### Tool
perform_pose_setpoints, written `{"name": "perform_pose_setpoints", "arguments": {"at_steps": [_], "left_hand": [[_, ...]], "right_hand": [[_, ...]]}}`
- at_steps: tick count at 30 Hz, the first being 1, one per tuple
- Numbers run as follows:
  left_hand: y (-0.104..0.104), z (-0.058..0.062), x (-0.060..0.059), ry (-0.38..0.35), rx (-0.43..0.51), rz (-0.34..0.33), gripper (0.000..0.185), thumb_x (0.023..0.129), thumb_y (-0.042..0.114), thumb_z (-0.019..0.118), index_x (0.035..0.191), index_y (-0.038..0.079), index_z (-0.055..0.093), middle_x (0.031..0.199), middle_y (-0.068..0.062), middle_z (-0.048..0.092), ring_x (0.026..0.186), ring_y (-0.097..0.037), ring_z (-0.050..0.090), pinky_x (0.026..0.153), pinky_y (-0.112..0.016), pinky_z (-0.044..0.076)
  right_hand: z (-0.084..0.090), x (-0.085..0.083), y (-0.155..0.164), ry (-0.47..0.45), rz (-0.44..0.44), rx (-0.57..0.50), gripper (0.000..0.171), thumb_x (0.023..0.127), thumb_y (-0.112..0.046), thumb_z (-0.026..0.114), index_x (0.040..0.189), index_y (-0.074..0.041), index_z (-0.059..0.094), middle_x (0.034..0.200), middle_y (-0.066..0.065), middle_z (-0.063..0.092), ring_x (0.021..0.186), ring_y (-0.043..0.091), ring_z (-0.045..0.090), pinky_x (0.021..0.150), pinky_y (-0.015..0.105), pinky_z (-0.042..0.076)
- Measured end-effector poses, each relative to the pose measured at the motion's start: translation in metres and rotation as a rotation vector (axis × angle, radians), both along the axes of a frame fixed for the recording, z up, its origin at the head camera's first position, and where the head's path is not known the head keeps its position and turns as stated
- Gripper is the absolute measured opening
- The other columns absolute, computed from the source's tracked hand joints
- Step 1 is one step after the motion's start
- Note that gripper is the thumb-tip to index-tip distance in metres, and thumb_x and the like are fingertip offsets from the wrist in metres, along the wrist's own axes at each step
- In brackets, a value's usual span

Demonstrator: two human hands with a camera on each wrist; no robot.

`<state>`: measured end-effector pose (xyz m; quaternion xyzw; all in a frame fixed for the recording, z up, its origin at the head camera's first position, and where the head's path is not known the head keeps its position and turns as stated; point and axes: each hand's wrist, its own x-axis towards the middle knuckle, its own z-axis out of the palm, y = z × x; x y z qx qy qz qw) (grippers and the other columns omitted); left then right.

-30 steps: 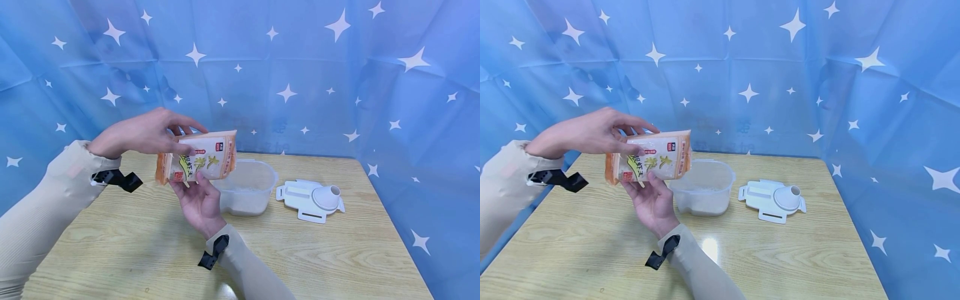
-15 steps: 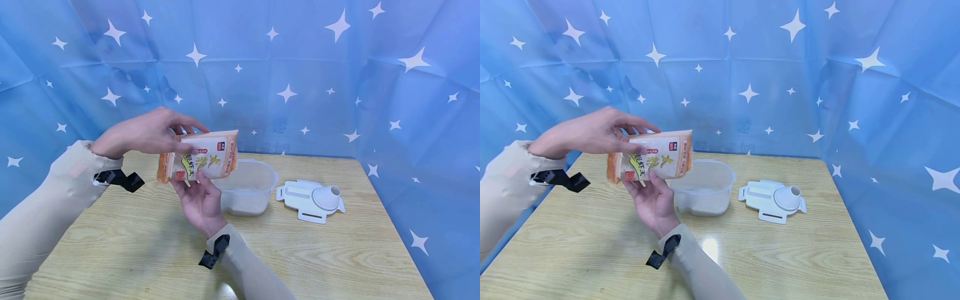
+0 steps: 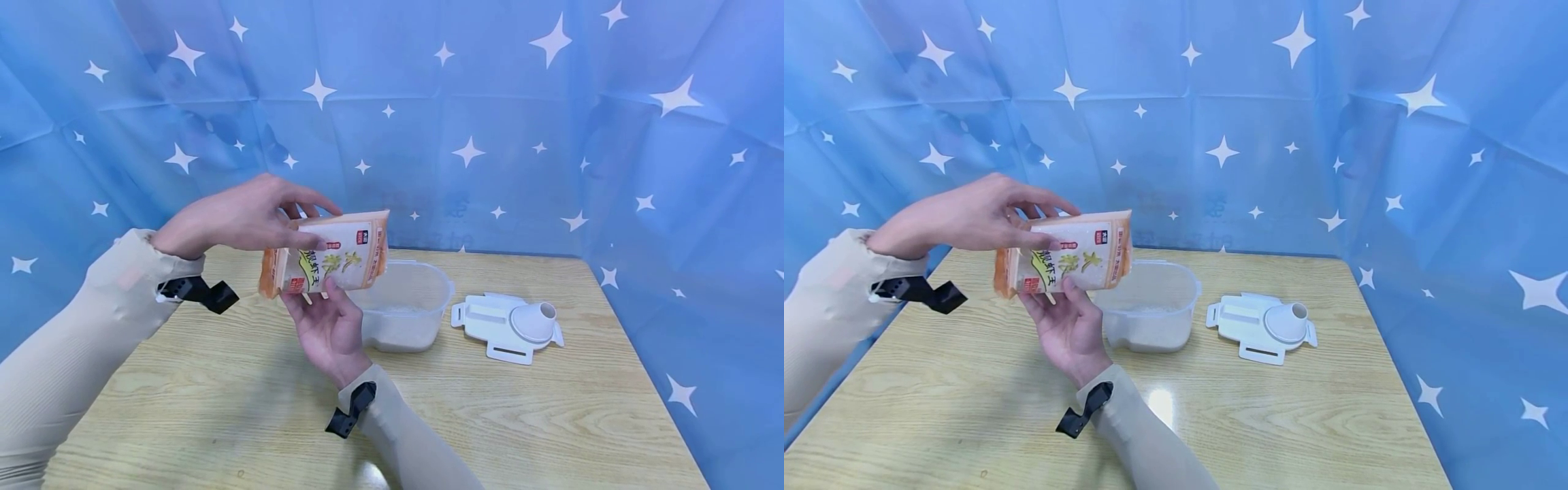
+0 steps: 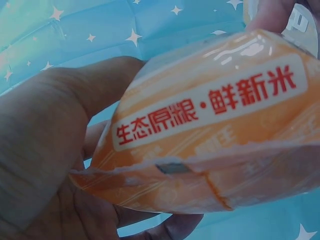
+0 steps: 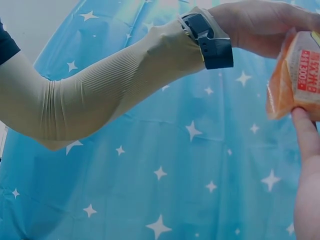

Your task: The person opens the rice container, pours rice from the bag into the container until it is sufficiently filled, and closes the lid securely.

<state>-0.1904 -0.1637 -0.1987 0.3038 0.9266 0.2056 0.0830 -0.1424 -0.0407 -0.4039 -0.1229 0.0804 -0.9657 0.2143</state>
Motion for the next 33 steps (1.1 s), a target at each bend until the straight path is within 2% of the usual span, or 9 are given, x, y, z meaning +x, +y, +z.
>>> {"name": "perform_pose_setpoints", "arguments": {"at_steps": [15,33], "left_hand": [[0.0008,-0.0008,-0.0007,-0.007,0.012,0.012,0.041,0.091,0.029,0.079,0.13,0.027,0.07,0.111,-0.003,0.077,0.096,-0.019,0.076,0.078,-0.035,0.059],[0.0035,-0.0004,-0.0007,-0.008,0.008,0.013,0.039,0.092,0.023,0.077,0.13,0.025,0.07,0.111,-0.003,0.076,0.096,-0.02,0.076,0.078,-0.036,0.06]], "right_hand": [[0.0008,-0.0005,-0.0005,-0.004,-0.004,0.0,0.046,0.1,-0.03,0.063,0.141,-0.021,0.045,0.132,0.002,0.055,0.113,0.017,0.058,0.113,0.029,0.049],[0.0014,0.0005,0.0007,-0.003,-0.011,0.02,0.046,0.1,-0.031,0.062,0.142,-0.022,0.045,0.131,0.002,0.055,0.115,0.017,0.058,0.114,0.03,0.049]]}}
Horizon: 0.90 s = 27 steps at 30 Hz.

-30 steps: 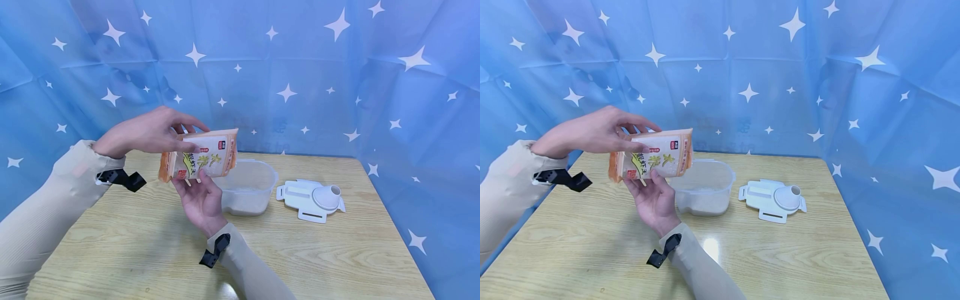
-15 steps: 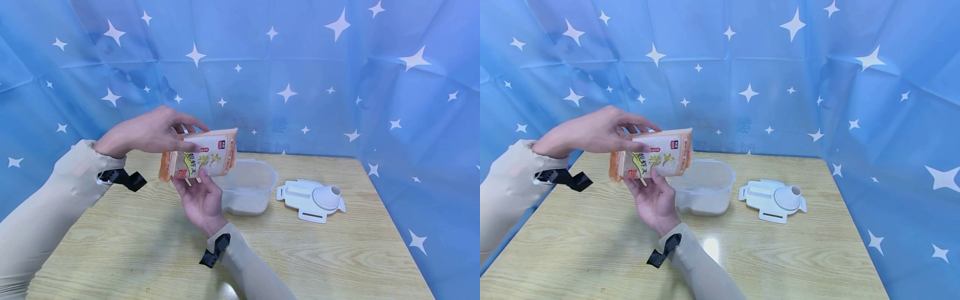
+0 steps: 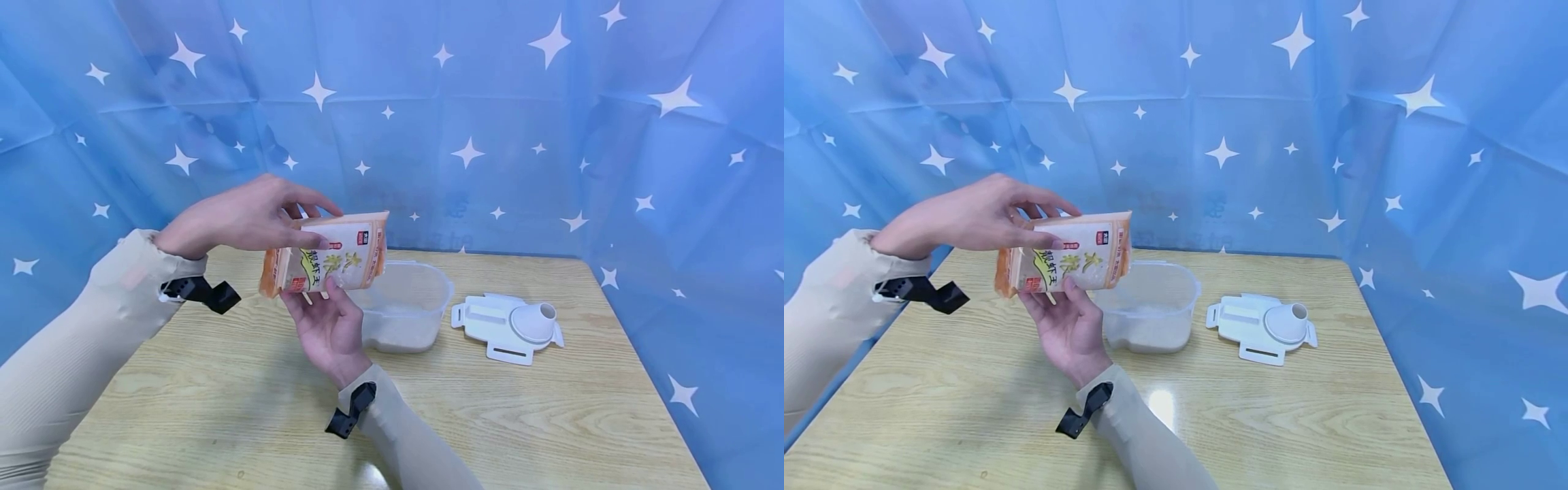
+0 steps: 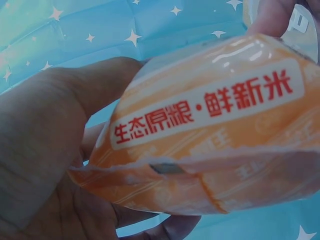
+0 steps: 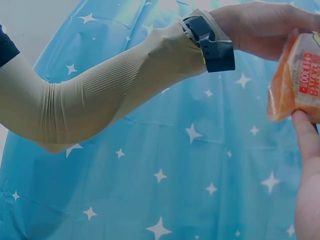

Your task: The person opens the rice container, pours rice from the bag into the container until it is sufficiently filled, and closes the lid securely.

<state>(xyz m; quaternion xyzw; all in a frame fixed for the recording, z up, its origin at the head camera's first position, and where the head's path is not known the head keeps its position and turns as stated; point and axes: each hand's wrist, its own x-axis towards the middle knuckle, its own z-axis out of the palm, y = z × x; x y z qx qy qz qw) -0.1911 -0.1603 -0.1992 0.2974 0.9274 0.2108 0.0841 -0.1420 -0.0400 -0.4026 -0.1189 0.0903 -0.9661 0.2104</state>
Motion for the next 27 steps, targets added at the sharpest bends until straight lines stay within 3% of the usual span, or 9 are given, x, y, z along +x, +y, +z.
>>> {"name": "perform_pose_setpoints", "arguments": {"at_steps": [20,27], "left_hand": [[-0.0005,-0.0003,0.0016,0.003,0.004,0.001,0.038,0.092,0.021,0.077,0.129,0.025,0.071,0.11,-0.003,0.077,0.098,-0.021,0.076,0.08,-0.036,0.059],[-0.0004,0.0008,0.0018,0.014,0.018,0.017,0.037,0.091,0.023,0.079,0.127,0.025,0.072,0.111,-0.005,0.077,0.097,-0.021,0.076,0.08,-0.037,0.059]], "right_hand": [[0.0013,0.002,-0.0008,-0.002,0.005,-0.006,0.042,0.102,-0.029,0.058,0.141,-0.021,0.046,0.132,0.002,0.055,0.114,0.017,0.059,0.116,0.031,0.047],[0.0052,0.0022,-0.0004,-0.02,-0.013,0.006,0.047,0.101,-0.028,0.061,0.144,-0.02,0.044,0.133,0.003,0.054,0.115,0.019,0.058,0.115,0.032,0.048]]}}
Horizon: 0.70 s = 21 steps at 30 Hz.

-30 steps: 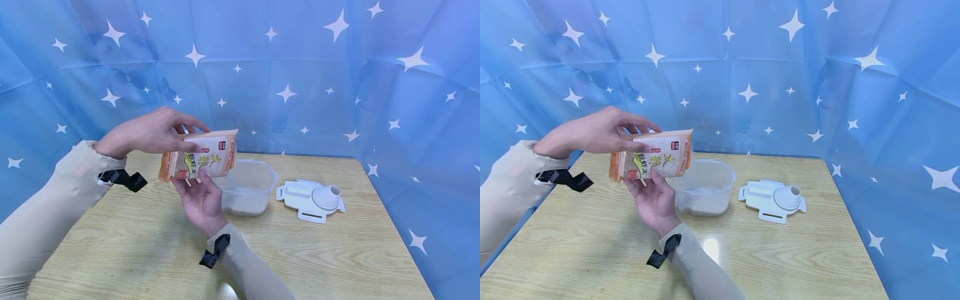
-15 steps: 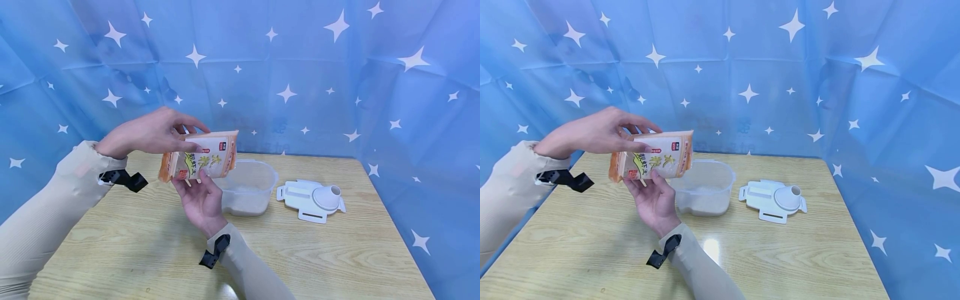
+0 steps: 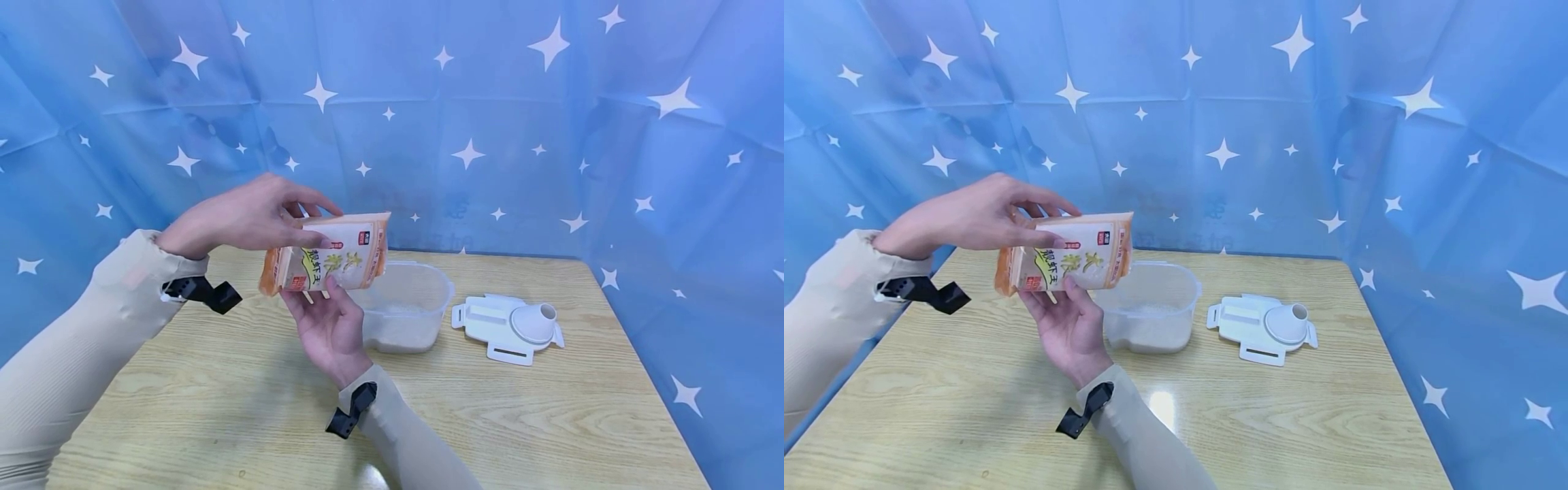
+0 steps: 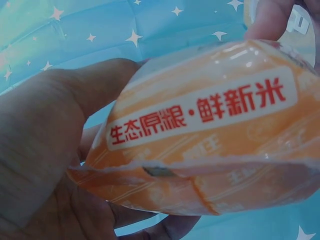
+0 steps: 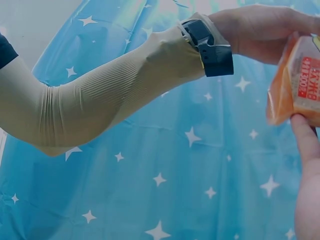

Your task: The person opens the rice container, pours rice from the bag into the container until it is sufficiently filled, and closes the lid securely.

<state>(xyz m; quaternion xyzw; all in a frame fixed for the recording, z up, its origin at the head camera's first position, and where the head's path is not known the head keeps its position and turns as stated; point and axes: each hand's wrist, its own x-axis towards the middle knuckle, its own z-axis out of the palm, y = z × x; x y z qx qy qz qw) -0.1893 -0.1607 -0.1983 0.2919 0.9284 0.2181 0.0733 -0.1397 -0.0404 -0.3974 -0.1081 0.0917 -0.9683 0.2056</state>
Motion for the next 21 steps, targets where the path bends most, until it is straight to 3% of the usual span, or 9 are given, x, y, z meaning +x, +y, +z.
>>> {"name": "perform_pose_setpoints", "arguments": {"at_steps": [15,21], "left_hand": [[-0.0048,0.003,0.0021,-0.015,0.017,0.011,0.04,0.09,0.026,0.08,0.129,0.027,0.071,0.115,-0.003,0.077,0.097,-0.017,0.074,0.083,-0.036,0.058],[-0.0086,0.0075,0.0059,-0.012,0.012,0.047,0.042,0.088,0.029,0.082,0.129,0.027,0.071,0.112,0.0,0.077,0.09,-0.016,0.067,0.076,-0.034,0.052]], "right_hand": [[0.0015,-0.001,0.0007,-0.016,-0.01,-0.002,0.056,0.098,-0.027,0.065,0.149,-0.021,0.042,0.138,0.003,0.052,0.125,0.02,0.053,0.117,0.033,0.046],[0.0017,-0.0017,0.0021,-0.012,-0.01,-0.011,0.056,0.099,-0.027,0.064,0.15,-0.022,0.042,0.14,0.003,0.051,0.123,0.019,0.054,0.119,0.035,0.044]]}}
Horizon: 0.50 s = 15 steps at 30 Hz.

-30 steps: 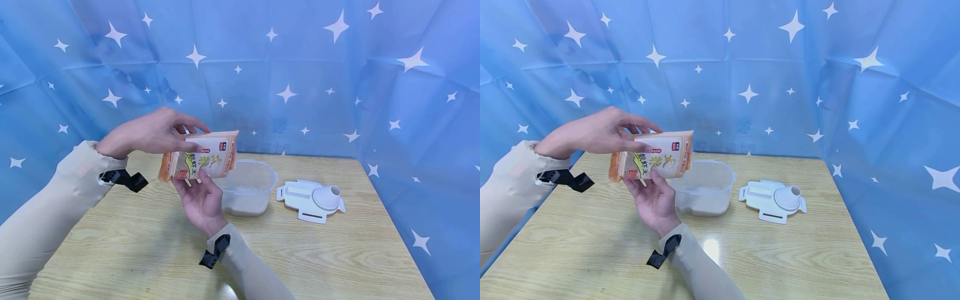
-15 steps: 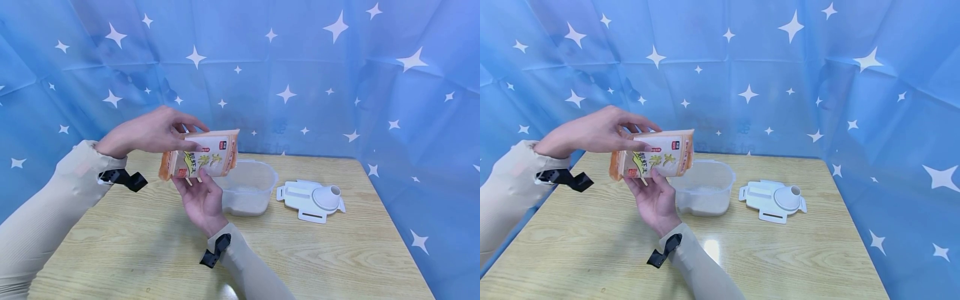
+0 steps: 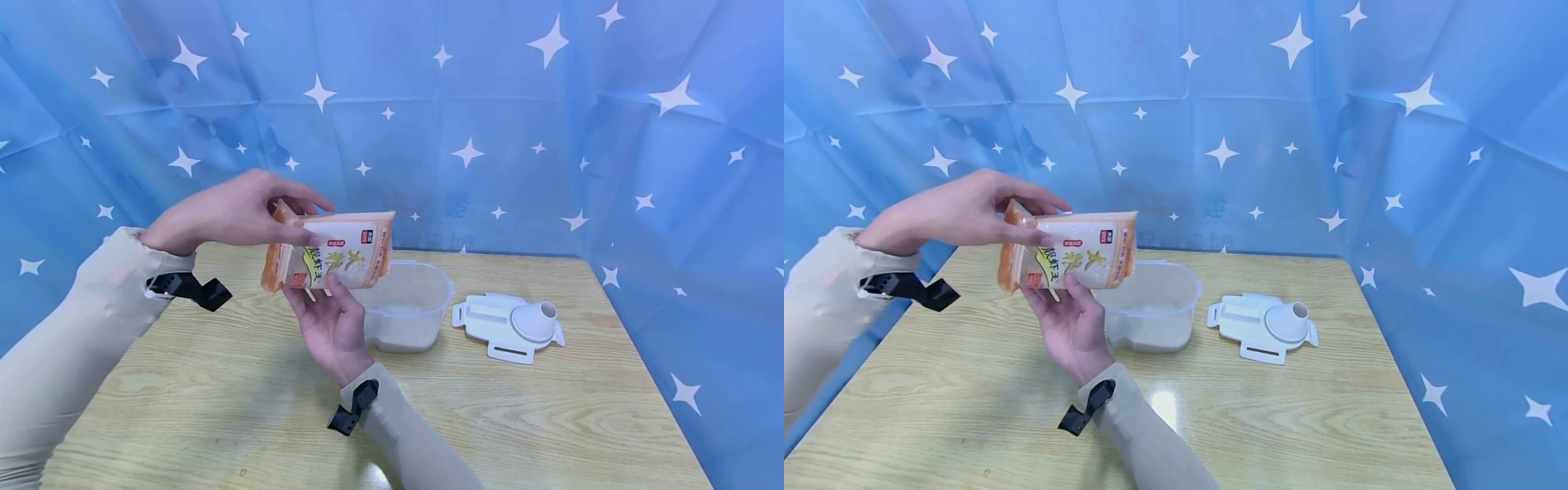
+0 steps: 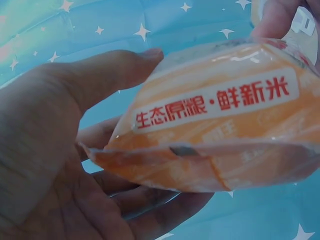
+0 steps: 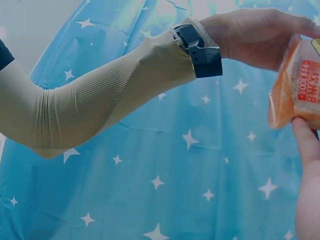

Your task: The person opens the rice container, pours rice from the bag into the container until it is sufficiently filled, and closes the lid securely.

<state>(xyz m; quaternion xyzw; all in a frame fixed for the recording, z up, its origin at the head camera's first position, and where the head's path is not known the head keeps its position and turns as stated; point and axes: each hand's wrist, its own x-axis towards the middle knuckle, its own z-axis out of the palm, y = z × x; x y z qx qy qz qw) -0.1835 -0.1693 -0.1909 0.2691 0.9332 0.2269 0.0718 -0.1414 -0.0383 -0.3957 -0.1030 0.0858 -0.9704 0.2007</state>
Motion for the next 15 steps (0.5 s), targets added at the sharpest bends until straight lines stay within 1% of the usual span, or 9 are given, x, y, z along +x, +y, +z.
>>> {"name": "perform_pose_setpoints", "arguments": {"at_steps": [4,6,9,12,15], "left_hand": [[-0.0017,0.0015,0.001,-0.014,0.009,0.014,0.045,0.087,0.031,0.084,0.129,0.028,0.071,0.115,0.003,0.076,0.092,-0.016,0.067,0.077,-0.033,0.054],[-0.0028,0.002,0.0013,-0.016,0.012,0.021,0.046,0.086,0.031,0.084,0.13,0.027,0.071,0.12,0.002,0.074,0.096,-0.015,0.068,0.078,-0.033,0.056],[-0.0038,0.0017,0.0007,-0.01,0.016,0.035,0.045,0.085,0.032,0.085,0.128,0.028,0.072,0.12,0.003,0.074,0.103,-0.015,0.067,0.082,-0.035,0.057],[-0.0038,0.0009,-0.0003,0.003,0.013,0.049,0.039,0.085,0.032,0.085,0.122,0.031,0.073,0.115,0.007,0.075,0.106,-0.015,0.066,0.087,-0.037,0.054],[-0.0027,-0.0004,-0.0007,0.009,0.014,0.066,0.033,0.084,0.034,0.085,0.116,0.032,0.075,0.109,0.008,0.075,0.105,-0.015,0.064,0.09,-0.038,0.052]], "right_hand": [[0.0006,-0.0002,0.0005,-0.005,-0.002,-0.001,0.055,0.099,-0.028,0.064,0.15,-0.021,0.042,0.139,0.004,0.051,0.118,0.019,0.054,0.119,0.035,0.044],[0.0008,-0.0005,0.0006,-0.005,-0.005,-0.004,0.055,0.099,-0.028,0.064,0.149,-0.021,0.042,0.14,0.004,0.051,0.118,0.018,0.054,0.119,0.034,0.044],[0.001,-0.0011,0.0007,-0.003,-0.006,-0.015,0.053,0.1,-0.028,0.064,0.148,-0.021,0.043,0.14,0.004,0.05,0.12,0.019,0.053,0.119,0.034,0.044],[0.001,-0.0014,0.0008,-0.003,-0.008,-0.026,0.052,0.1,-0.027,0.063,0.147,-0.021,0.042,0.141,0.004,0.05,0.124,0.019,0.052,0.12,0.033,0.043],[0.0004,-0.0017,0.001,-0.005,-0.009,-0.029,0.054,0.1,-0.028,0.063,0.148,-0.02,0.041,0.143,0.004,0.05,0.129,0.019,0.051,0.12,0.033,0.042]]}}
